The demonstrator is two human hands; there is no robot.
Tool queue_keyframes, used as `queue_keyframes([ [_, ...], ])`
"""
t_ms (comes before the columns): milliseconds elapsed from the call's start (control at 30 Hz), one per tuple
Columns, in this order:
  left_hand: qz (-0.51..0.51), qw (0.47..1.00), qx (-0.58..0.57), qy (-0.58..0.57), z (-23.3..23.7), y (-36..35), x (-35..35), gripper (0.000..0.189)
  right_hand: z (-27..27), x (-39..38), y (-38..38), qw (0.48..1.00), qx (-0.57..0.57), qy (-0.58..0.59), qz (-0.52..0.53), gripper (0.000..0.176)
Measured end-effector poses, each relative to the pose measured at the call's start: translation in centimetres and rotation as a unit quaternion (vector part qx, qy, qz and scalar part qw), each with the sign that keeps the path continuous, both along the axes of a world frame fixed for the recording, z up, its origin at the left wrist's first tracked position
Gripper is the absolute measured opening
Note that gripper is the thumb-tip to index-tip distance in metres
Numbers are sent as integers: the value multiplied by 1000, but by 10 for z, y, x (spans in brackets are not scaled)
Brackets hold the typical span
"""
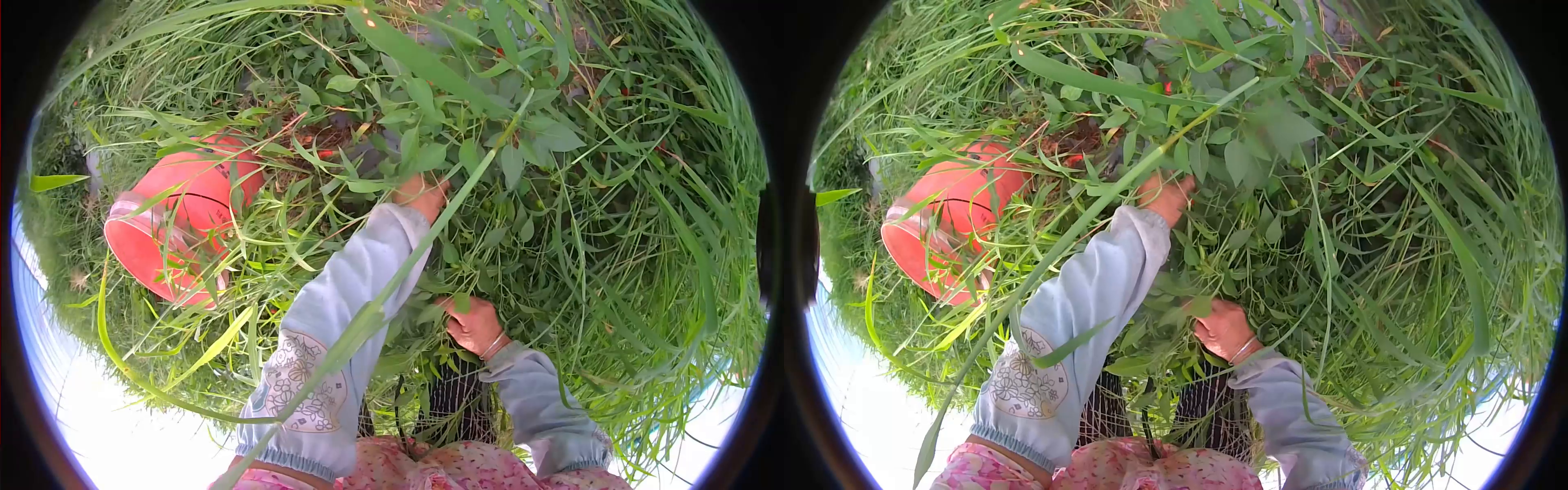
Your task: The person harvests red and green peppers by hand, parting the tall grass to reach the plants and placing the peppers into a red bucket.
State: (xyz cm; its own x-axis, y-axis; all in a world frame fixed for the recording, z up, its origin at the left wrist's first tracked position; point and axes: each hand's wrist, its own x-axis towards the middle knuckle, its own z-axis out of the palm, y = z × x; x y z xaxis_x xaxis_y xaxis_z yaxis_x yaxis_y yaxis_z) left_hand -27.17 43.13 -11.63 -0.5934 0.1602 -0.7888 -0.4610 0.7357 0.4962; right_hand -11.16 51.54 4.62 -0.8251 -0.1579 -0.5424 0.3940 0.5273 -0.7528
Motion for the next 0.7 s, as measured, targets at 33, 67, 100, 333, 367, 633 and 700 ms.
queue_keyframes([
  [33,-72,995,-72,13,26,7,-15,39,0,0,0,1000,-3,3,-2,39],
  [67,-143,979,-142,24,41,11,-24,41,0,-1,0,1000,-3,6,-3,39],
  [100,-30,999,-22,17,15,-2,-11,41,1,-1,0,1000,-2,7,-4,40],
  [333,-261,962,38,64,65,-39,-57,47,19,-24,2,1000,0,6,-3,41],
  [367,-306,949,20,68,68,-40,-61,48,22,-28,2,1000,12,7,9,42],
  [633,-257,962,17,-90,89,-52,-85,42,64,-82,-2,996,74,-40,33,35],
  [700,-233,968,9,-91,91,-52,-90,42,57,-79,-9,995,88,-20,34,36],
])
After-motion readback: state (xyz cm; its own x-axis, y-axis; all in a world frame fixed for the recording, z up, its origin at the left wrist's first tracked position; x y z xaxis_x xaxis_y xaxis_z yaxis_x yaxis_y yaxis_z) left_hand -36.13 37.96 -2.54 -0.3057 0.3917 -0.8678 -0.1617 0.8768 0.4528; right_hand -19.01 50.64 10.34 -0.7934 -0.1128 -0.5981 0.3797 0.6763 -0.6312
